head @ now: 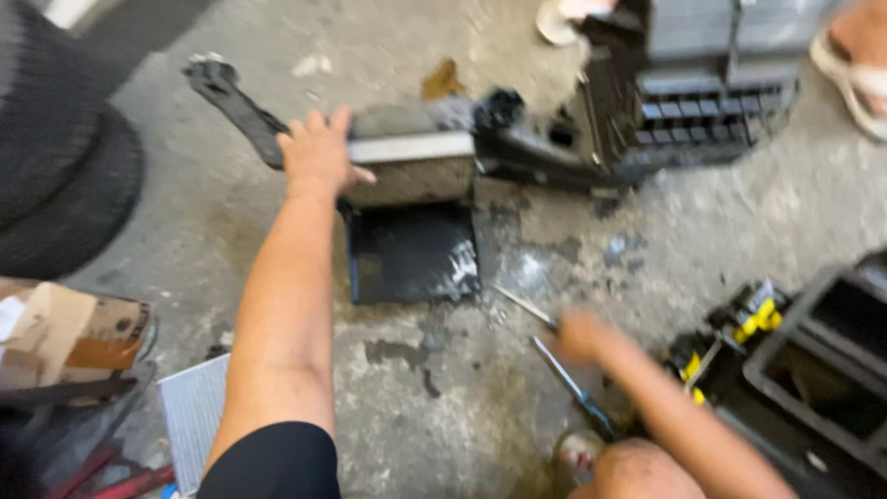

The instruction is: The person disassembles a car air conditioning unit on the floor. They use a screwdriver to remove screws, separate the housing, and extract the evaporator core, placing components aside.

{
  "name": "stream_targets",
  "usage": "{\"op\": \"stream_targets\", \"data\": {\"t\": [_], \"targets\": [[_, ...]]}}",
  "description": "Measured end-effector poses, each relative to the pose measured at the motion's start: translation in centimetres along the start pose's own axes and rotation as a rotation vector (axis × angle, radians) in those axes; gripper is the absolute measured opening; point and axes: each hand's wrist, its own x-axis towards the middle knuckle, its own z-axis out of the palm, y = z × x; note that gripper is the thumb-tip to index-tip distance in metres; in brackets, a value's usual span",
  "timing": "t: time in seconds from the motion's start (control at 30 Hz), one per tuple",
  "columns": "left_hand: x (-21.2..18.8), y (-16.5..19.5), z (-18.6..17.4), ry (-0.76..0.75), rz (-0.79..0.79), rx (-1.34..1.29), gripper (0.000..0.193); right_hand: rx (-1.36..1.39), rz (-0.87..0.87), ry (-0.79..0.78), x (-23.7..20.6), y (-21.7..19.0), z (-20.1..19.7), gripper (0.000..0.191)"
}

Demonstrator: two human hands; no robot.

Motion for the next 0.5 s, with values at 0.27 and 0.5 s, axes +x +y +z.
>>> {"op": "stream_targets", "data": {"t": [0.27, 0.5], "targets": [[-4.2, -0.4, -2.3, 0.149, 0.215, -0.071, 0.092, 0.015, 0.230, 0.358, -7.7, 0.4, 12.9, 0.065], [-5.3, -0.9, -3.9, 0.024, 0.409, -0.046, 0.095, 0.362, 0.259, 0.449, -8.8, 0.6, 12.3, 0.048]]}}
